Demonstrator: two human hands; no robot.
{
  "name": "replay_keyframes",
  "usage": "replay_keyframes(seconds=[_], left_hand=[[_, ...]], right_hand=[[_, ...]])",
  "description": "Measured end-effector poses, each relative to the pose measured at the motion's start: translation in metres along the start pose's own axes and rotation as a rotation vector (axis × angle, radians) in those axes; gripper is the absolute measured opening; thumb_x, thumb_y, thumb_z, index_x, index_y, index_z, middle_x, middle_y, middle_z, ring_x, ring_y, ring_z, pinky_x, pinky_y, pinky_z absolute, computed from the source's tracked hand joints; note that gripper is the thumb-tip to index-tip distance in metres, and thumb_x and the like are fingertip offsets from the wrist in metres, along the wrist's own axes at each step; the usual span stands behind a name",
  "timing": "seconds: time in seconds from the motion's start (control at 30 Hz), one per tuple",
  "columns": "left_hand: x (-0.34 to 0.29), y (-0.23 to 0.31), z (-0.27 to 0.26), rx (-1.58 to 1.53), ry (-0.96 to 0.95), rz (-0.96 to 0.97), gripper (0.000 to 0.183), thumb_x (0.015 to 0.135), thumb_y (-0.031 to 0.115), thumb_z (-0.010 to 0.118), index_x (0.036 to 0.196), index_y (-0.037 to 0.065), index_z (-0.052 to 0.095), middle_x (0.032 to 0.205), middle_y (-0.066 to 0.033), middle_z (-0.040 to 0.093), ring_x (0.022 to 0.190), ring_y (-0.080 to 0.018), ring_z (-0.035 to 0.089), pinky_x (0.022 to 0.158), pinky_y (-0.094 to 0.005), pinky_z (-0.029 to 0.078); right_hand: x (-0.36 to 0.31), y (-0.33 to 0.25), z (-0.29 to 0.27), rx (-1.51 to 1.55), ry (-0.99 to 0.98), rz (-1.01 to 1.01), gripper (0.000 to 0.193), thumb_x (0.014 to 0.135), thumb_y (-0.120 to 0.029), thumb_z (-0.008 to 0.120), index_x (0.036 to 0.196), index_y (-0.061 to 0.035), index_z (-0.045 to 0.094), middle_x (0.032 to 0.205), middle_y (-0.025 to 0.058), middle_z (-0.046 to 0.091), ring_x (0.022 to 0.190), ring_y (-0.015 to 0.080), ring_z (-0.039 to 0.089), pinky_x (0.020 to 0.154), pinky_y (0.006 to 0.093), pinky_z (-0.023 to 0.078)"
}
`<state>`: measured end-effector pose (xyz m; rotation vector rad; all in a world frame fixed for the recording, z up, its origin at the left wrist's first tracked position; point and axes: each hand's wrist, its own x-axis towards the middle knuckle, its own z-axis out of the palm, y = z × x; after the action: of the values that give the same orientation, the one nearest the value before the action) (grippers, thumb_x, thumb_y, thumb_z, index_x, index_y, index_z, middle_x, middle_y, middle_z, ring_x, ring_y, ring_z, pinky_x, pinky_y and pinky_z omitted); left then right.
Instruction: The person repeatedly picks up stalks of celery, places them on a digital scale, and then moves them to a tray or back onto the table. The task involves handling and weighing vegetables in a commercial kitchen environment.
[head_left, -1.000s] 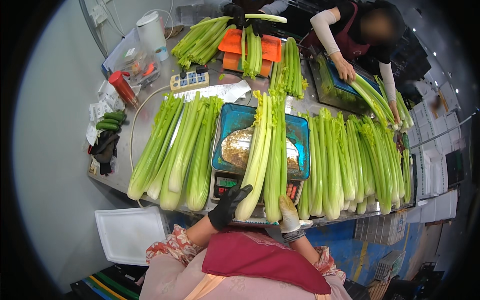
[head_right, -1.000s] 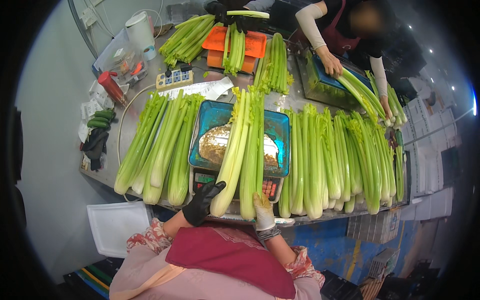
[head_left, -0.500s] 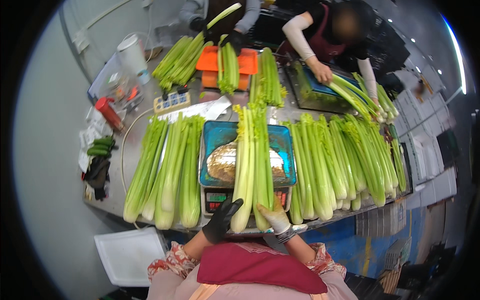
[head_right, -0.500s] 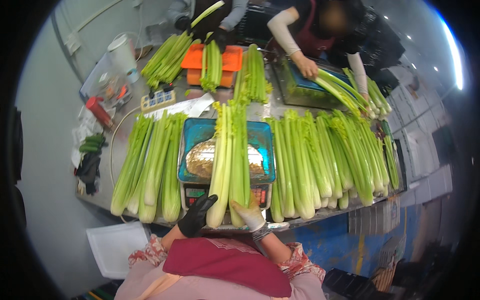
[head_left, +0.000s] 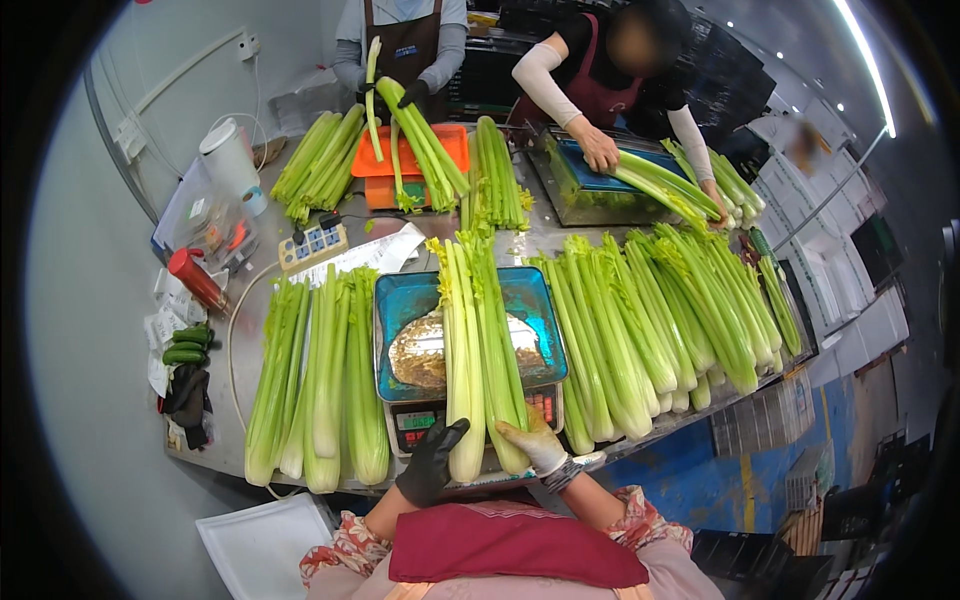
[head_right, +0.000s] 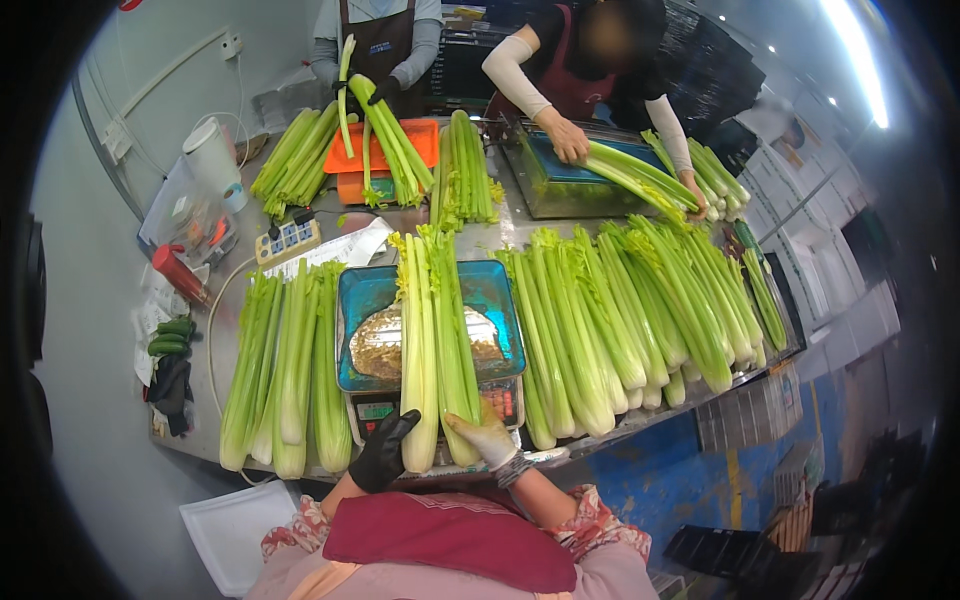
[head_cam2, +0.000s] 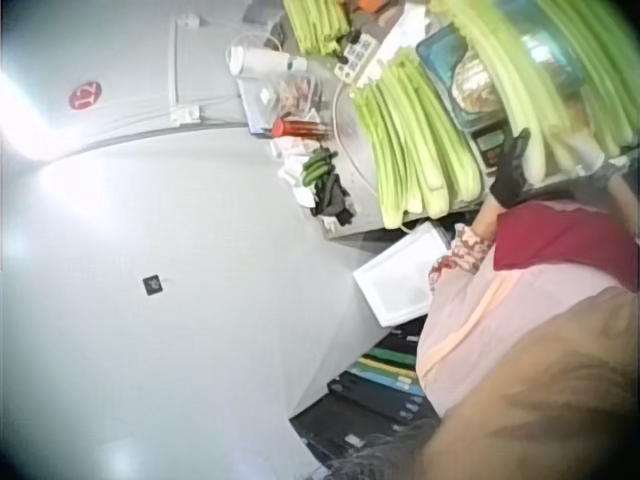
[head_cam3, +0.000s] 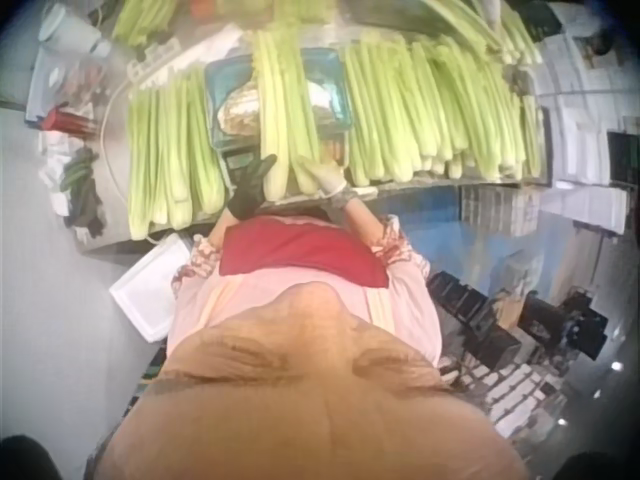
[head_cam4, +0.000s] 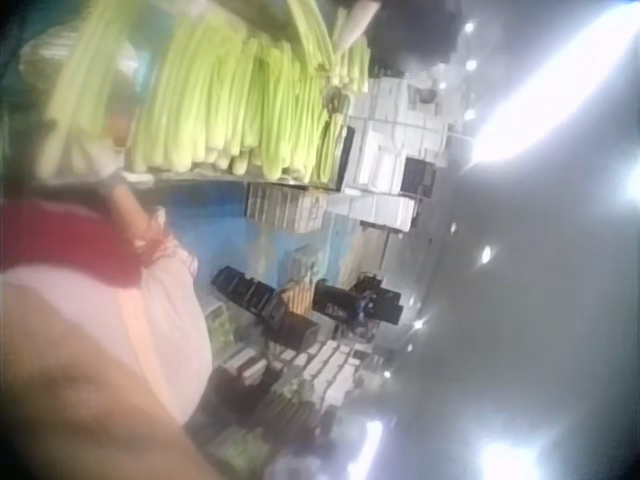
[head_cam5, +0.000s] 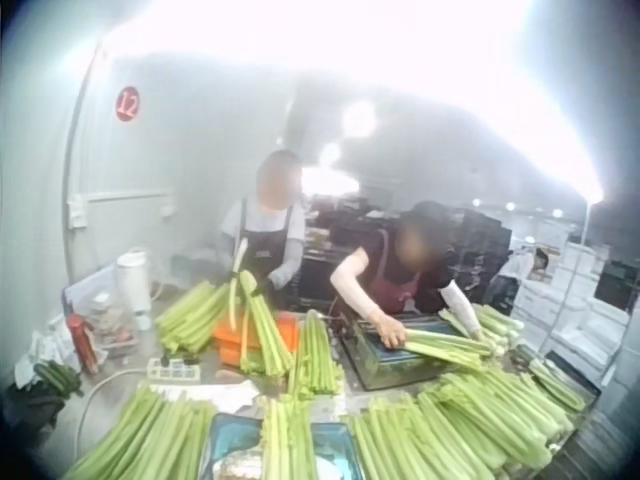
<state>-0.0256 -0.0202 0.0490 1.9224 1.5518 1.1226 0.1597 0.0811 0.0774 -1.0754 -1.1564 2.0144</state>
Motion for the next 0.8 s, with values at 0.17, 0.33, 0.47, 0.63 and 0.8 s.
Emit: replay_keyframes(seconds=[0.17,0.33,0.47,0.63,0.8], left_hand=[[0.0,-0.005,0.003,0.037,0.053,0.082,0.067,0.067,0.006,0.074,0.126,-0.002,0.043,0.114,-0.0237,0.052,0.1,-0.0404,0.053,0.085,-0.0445,0.046],[0.0,-0.002,0.002,0.054,0.033,0.045,0.066,0.068,0.006,0.073,0.127,-0.003,0.042,0.115,-0.024,0.052,0.1,-0.0406,0.053,0.086,-0.0446,0.045],[-0.001,-0.003,0.004,0.041,0.032,0.047,0.065,0.069,0.006,0.072,0.126,-0.003,0.043,0.114,-0.0244,0.052,0.1,-0.0406,0.053,0.087,-0.0446,0.045],[0.0,0.0,0.007,-0.004,0.123,0.047,0.059,0.07,-0.005,0.054,0.127,0.004,0.048,0.11,-0.0224,0.053,0.09,-0.0387,0.053,0.077,-0.0436,0.047],[-0.001,-0.002,0.003,0.048,0.042,0.063,0.06,0.071,0.004,0.068,0.125,-0.004,0.044,0.113,-0.0254,0.052,0.1,-0.0411,0.053,0.086,-0.0446,0.045]], right_hand=[[-0.002,-0.005,0.003,-0.001,0.004,0.027,0.049,0.081,-0.013,0.07,0.122,-0.0009,0.045,0.106,0.0074,0.06,0.094,0.0141,0.058,0.081,0.0267,0.049],[-0.003,-0.004,0.003,-0.011,0.03,0.039,0.049,0.081,-0.015,0.07,0.122,-0.001,0.046,0.105,0.0072,0.06,0.093,0.0136,0.058,0.08,0.0268,0.048],[-0.001,-0.001,0.0,-0.005,0.003,0.015,0.048,0.081,-0.014,0.069,0.121,-0.002,0.046,0.105,0.0066,0.06,0.093,0.0134,0.058,0.081,0.0268,0.048],[0.003,0.007,-0.005,-0.013,-0.023,-0.001,0.06,0.081,-0.012,0.07,0.128,0.001,0.036,0.108,0.0101,0.059,0.095,0.0144,0.059,0.083,0.0263,0.05],[-0.001,0.0,0.001,-0.017,-0.005,0.006,0.054,0.082,-0.013,0.069,0.126,-0.0005,0.041,0.107,0.0081,0.059,0.095,0.0135,0.058,0.083,0.0262,0.049]])
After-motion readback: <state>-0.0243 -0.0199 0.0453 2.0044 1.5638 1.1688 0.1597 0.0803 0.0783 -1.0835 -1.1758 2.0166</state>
